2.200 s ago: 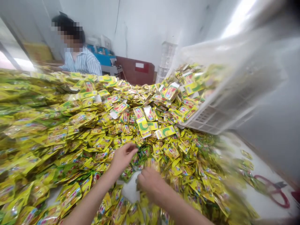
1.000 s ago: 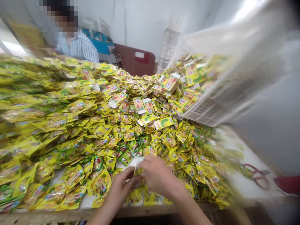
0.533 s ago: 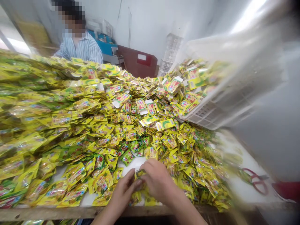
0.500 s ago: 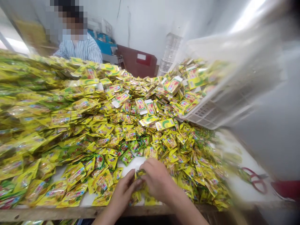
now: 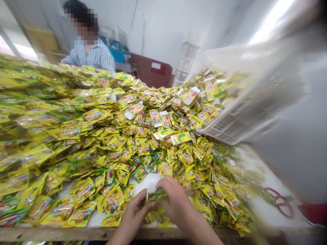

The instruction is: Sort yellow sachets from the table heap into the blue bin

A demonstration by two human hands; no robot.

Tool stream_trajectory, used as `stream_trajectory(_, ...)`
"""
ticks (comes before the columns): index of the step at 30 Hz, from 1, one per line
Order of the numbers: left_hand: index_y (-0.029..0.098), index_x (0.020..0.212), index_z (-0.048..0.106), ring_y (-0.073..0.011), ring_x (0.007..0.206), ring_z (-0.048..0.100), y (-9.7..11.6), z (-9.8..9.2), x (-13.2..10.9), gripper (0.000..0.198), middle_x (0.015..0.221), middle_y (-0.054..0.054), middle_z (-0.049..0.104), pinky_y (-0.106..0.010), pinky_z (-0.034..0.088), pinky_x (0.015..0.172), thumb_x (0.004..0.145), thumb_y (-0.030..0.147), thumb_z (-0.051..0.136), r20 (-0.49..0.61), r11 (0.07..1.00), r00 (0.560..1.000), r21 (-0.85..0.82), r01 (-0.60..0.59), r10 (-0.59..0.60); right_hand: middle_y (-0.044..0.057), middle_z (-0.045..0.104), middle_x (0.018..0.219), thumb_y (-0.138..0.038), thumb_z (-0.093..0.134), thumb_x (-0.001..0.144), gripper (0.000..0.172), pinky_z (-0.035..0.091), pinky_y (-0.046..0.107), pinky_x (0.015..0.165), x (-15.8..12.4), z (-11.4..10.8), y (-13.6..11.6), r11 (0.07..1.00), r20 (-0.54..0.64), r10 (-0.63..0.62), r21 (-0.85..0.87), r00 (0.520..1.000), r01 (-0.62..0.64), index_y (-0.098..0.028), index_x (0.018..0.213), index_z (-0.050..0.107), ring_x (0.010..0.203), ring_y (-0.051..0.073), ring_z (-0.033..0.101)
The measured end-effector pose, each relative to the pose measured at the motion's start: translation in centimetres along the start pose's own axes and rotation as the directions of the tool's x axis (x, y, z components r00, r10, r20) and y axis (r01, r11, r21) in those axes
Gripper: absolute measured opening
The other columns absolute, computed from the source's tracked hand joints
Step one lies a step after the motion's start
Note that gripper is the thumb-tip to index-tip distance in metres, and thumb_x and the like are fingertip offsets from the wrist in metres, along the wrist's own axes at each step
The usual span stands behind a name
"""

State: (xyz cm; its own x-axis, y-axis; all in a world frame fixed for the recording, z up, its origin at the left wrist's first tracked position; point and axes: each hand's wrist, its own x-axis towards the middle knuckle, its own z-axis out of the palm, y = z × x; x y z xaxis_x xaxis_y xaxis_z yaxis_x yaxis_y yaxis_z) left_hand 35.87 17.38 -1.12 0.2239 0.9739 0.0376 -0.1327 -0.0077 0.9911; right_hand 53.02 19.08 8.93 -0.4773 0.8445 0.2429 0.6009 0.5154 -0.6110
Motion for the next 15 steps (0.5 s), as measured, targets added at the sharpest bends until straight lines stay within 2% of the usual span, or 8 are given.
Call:
stream_trajectory(3, 0.020, 0.106, 0.068, -0.0203, 0.083, 0.059, 0.1, 0.1, -0.3, 0.026, 0.090, -0.003, 0.068, -0.031, 0.050, 0.086, 0.082, 0.031, 0.067, -0.010, 1.000, 1.000, 0.031, -0.003, 0.003, 0.003, 0.060, 0.097, 0.006, 0.048, 0.069, 0.042, 0.042, 0.028, 0.079, -0.8, 0.6, -0.1, 0.999, -0.020, -0.028, -0.043, 0.999, 0.027, -0.022, 0.098, 0.059, 0.092, 0.019, 0.053)
stream_trajectory(6, 0.020, 0.106, 0.069, -0.0236, 0.092, 0.060, 0.3, 0.5, -0.4, 0.031, 0.094, -0.004, 0.070, -0.032, 0.050, 0.088, 0.078, 0.032, 0.072, -0.050, 1.000, 0.999, 0.007, -0.006, 0.007, 0.005, 0.061, 0.097, 0.001, 0.048, 0.076, 0.037, 0.041, 0.031, 0.079, -1.1, 1.0, -0.5, 0.993, -0.024, -0.066, -0.098, 0.998, 0.063, -0.022, 0.102, 0.060, 0.090, 0.020, 0.053)
stream_trajectory(10, 0.021, 0.111, 0.068, -0.0266, 0.104, 0.060, 0.3, 0.9, -0.1, 0.037, 0.105, -0.005, 0.071, -0.032, 0.049, 0.091, 0.076, 0.032, 0.073, -0.085, 1.000, 0.996, -0.020, 0.006, -0.008, 0.006, 0.061, 0.096, -0.007, 0.051, 0.082, 0.029, 0.042, 0.031, 0.075, -1.0, 1.2, -0.6, 0.995, -0.057, -0.009, -0.095, 0.998, 0.004, -0.021, 0.107, 0.057, 0.085, 0.021, 0.054)
stream_trajectory(13, 0.020, 0.111, 0.067, -0.0263, 0.106, 0.061, 0.4, 0.8, 0.0, 0.037, 0.112, -0.006, 0.070, -0.033, 0.048, 0.093, 0.077, 0.032, 0.073, -0.085, 0.996, 0.996, -0.089, 0.013, -0.020, 0.005, 0.060, 0.091, -0.009, 0.054, 0.082, 0.023, 0.043, 0.031, 0.073, -0.9, 1.6, 0.0, 1.000, -0.136, 0.028, 0.016, 0.990, -0.026, -0.021, 0.101, 0.058, 0.083, 0.020, 0.055)
stream_trajectory(15, 0.021, 0.112, 0.066, -0.0258, 0.106, 0.062, 0.8, 0.8, 0.1, 0.038, 0.114, -0.006, 0.070, -0.033, 0.049, 0.093, 0.077, 0.035, 0.072, -0.093, 0.991, 0.994, -0.125, 0.039, -0.051, 0.004, 0.061, 0.090, -0.011, 0.058, 0.080, 0.021, 0.045, 0.029, 0.071, -0.9, 1.9, 0.4, 0.976, -0.209, 0.124, 0.203, 0.970, -0.081, -0.021, 0.099, 0.058, 0.083, 0.019, 0.057)
